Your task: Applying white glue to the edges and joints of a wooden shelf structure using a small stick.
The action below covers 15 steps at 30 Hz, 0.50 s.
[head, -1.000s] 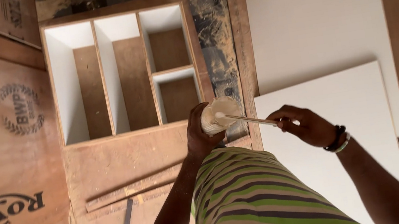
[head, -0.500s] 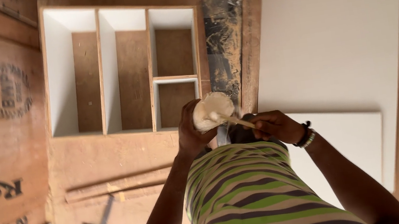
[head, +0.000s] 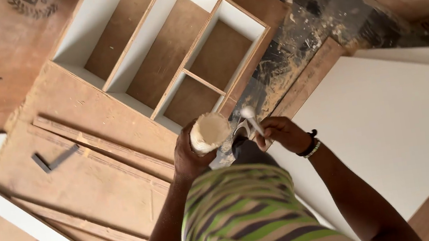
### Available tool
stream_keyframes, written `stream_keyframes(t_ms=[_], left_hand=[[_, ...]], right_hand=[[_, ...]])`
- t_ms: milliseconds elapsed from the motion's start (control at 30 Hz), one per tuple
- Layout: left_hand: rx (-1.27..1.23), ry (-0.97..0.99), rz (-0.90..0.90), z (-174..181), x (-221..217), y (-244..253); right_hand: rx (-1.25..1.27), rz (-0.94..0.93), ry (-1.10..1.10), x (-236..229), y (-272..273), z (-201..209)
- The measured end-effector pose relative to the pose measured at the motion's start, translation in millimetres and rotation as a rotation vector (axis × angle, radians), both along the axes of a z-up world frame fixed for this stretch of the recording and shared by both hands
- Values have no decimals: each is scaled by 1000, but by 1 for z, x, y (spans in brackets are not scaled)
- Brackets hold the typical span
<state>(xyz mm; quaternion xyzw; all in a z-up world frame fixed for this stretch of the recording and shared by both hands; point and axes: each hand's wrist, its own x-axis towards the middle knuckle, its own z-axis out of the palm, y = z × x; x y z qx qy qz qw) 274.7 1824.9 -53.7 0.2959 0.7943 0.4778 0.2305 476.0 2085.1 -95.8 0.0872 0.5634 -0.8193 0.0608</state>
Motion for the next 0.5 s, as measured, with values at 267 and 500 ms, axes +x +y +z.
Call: stream_keyframes(t_ms=[267,500], left_hand=[[-67,13,35,-88,50,82],[-60,-123,45,-207,80,120]], right_hand=[[235,-478,-242,8,173,-189],[627,-743,-345,0,251,-457]])
